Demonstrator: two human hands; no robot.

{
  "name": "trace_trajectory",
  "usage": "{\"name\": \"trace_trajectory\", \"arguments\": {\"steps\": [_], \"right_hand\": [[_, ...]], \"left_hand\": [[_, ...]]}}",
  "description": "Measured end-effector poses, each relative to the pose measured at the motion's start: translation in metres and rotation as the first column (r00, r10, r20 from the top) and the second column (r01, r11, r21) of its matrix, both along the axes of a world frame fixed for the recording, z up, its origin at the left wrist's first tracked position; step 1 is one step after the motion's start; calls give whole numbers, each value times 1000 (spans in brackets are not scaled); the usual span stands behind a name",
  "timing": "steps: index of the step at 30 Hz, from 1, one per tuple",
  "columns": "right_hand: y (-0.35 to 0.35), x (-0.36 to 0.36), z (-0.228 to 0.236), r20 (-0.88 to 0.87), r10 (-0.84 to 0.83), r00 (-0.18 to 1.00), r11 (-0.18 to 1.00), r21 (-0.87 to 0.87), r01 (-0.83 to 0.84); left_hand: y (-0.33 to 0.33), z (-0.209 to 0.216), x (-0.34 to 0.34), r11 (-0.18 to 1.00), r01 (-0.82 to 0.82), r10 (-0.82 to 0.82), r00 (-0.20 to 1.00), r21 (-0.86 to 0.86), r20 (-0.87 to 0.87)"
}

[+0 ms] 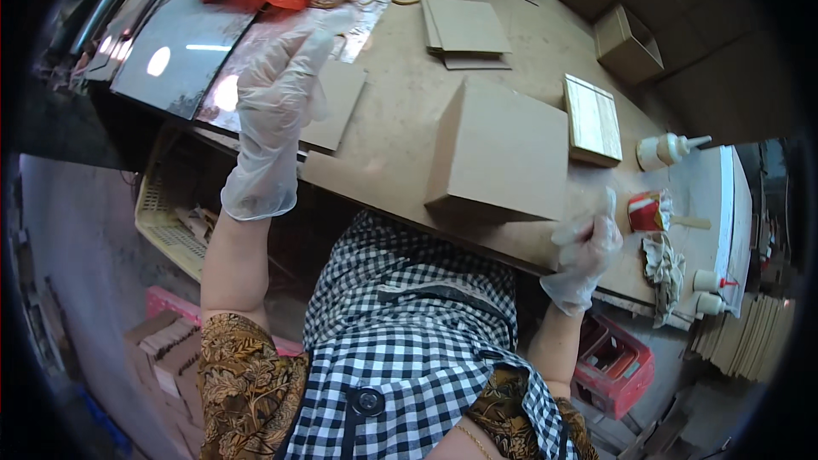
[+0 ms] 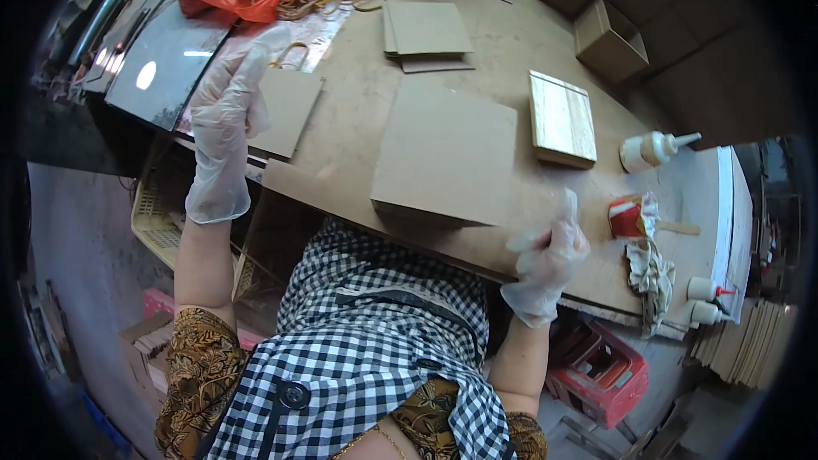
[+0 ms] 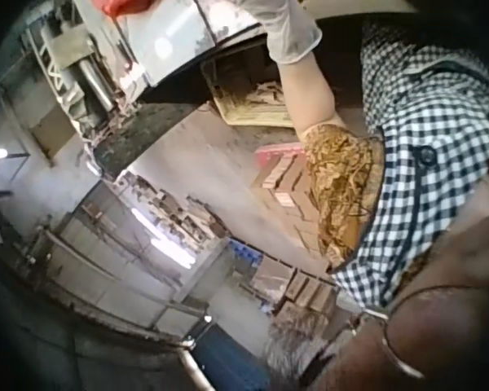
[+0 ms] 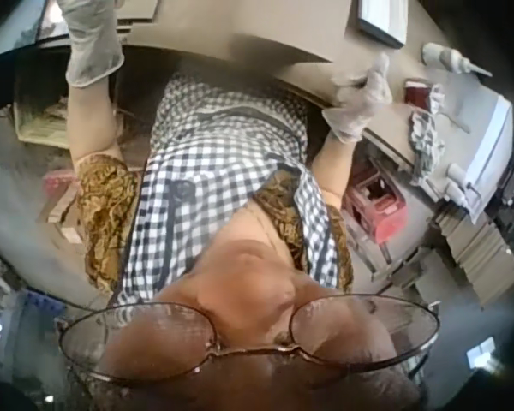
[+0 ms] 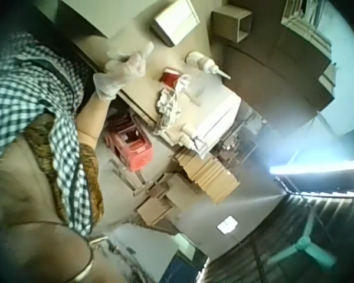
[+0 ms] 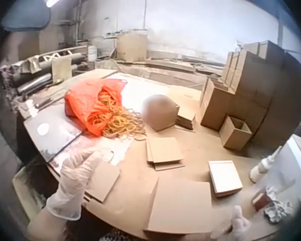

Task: The person assembles small cardboard boxes by folding flat pieces into shape and securing the edges with rubber bands. They handle multiple units sequentially, applying tension to the bands to hold the structure together, and stack the finished boxes on the table.

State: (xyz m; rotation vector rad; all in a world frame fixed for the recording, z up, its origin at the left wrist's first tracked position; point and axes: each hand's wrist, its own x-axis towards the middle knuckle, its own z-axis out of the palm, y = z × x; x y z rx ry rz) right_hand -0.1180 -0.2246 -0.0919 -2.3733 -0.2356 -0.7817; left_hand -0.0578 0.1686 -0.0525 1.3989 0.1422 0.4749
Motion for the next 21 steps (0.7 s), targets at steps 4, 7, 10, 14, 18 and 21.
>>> {"name": "trace_trajectory", "arguments": {"steps": [4, 7, 10, 14, 18, 21], "right_hand": [[-7, -10, -3, -67, 52, 996, 986, 161, -41], [17, -11, 9, -221, 7, 975, 848, 519, 111], [19, -7, 0, -232, -61, 971, 793, 579, 188], [24, -3, -8, -258, -5, 966, 687, 701, 191], [19, -2, -11, -260, 39, 965, 740, 657, 147], [30, 1, 3, -301, 133, 944, 675, 725, 136]], "left_hand": [[39, -23, 16, 994, -17, 10, 998, 109, 57], [69, -19, 33, 972, -123, 117, 992, 199, 38], [84, -12, 43, 955, -97, 95, 995, 281, 22], [81, -7, 63, 861, 17, -30, 999, 508, 18], [47, 13, 82, 897, 111, -58, 989, 428, -135], [56, -7, 119, 623, 7, -132, 987, 782, 96]]}}
